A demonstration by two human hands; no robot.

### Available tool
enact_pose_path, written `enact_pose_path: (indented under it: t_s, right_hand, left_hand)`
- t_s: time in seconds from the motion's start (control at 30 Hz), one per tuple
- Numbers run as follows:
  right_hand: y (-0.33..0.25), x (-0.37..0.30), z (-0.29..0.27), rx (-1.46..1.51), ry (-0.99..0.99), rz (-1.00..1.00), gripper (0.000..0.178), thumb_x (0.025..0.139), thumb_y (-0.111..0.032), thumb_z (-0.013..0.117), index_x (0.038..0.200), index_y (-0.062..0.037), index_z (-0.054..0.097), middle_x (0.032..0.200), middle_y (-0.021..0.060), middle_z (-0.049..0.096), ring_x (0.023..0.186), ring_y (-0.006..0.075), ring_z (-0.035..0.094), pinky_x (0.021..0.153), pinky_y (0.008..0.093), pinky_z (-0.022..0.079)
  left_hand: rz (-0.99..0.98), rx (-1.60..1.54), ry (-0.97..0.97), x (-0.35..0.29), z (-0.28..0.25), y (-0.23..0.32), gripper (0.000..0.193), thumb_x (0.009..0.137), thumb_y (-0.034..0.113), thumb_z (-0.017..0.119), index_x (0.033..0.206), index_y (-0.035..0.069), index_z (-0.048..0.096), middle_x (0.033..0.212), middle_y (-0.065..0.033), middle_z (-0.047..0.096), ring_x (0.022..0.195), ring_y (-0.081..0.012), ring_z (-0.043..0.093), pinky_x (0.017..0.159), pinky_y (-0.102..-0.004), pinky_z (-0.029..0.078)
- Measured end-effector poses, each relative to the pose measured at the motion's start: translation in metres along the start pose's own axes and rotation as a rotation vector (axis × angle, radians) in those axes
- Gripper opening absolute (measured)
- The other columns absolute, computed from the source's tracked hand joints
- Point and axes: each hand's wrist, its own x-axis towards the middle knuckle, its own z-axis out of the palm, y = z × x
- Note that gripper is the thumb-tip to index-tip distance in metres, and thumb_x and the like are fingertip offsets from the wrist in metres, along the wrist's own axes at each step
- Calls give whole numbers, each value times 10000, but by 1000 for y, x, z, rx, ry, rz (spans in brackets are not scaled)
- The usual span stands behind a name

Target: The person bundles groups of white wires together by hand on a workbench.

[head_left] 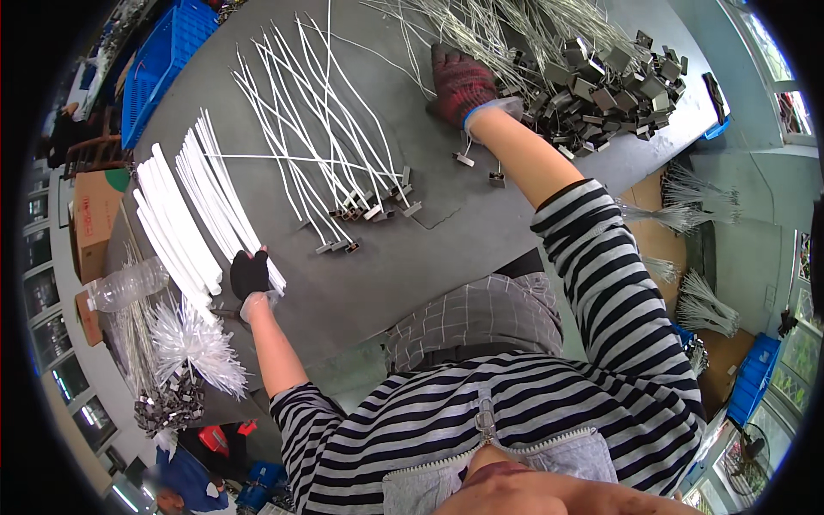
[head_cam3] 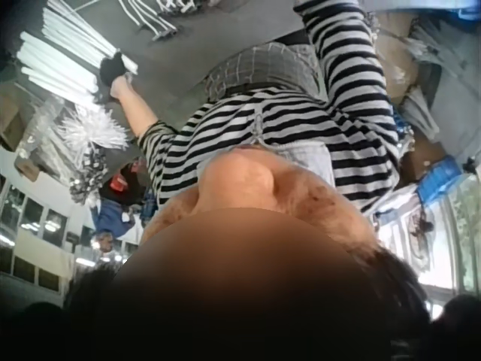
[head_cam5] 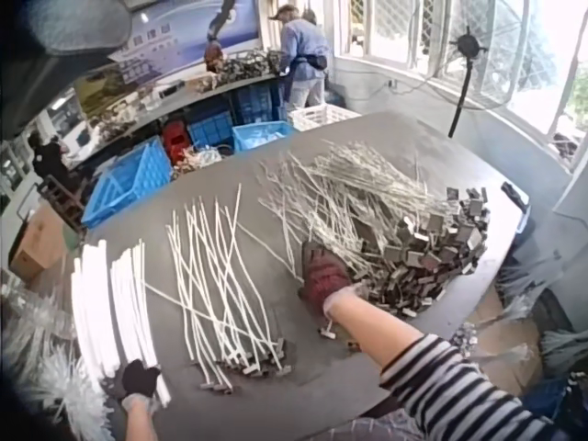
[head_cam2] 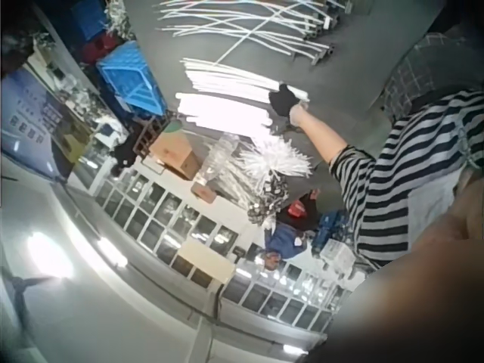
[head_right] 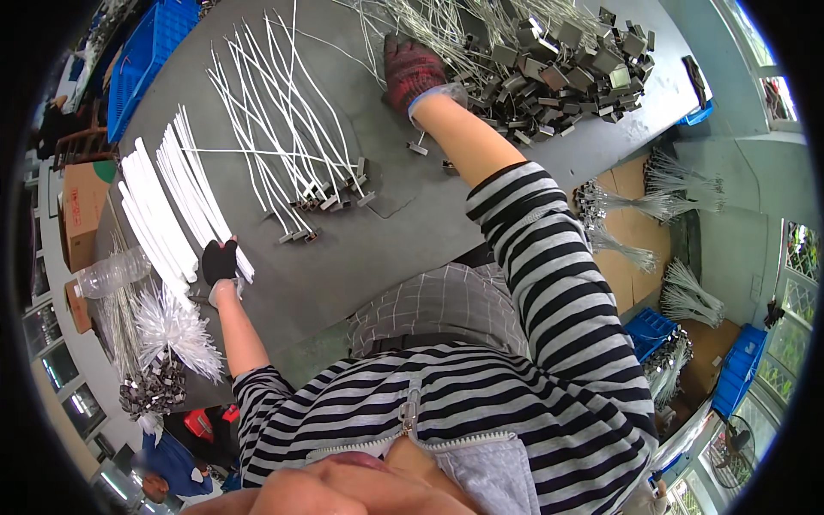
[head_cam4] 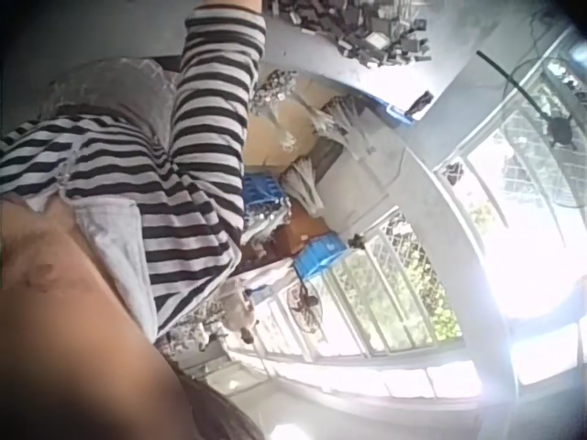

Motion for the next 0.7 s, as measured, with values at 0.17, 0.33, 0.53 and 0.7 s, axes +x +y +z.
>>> enact_pose_path:
  t_s: [0.17, 0.33, 0.53, 0.7]
  right_hand:
    - [10, 11, -19, 157, -418, 58, 482, 739, -306, 683, 1136, -40, 615, 1036, 205, 665, 968, 372, 642, 860, 456, 510]
    - [5, 22, -41, 388, -303, 87, 369, 764, -342, 625, 979, -47, 679, 946, 209, 672, 912, 378, 651, 807, 464, 508]
    - [36, 4, -46, 464, -244, 206, 340, 806, -316, 577, 905, -6, 677, 824, 199, 677, 788, 333, 670, 740, 419, 519]
    - [25, -42, -80, 1067, -396, 459, 314, 821, -274, 582, 866, 18, 687, 728, 165, 675, 633, 241, 658, 627, 360, 516]
  left_hand:
    - [138, 138, -81, 29, 6, -17, 441, 761, 429, 656, 905, 12, 661, 931, -212, 667, 911, -402, 633, 778, -482, 494]
    - [437, 213, -65, 49, 25, -113, 302, 768, 300, 684, 684, 31, 575, 674, -148, 532, 675, -306, 615, 624, -439, 505]
    - [-188, -724, -286, 17, -25, -7, 195, 832, 189, 670, 800, 24, 571, 678, -85, 594, 568, -210, 605, 549, -307, 491]
    - [17, -1128, -250, -18, -52, 37, 217, 896, 211, 637, 926, 3, 584, 728, -76, 645, 568, -163, 635, 486, -266, 475]
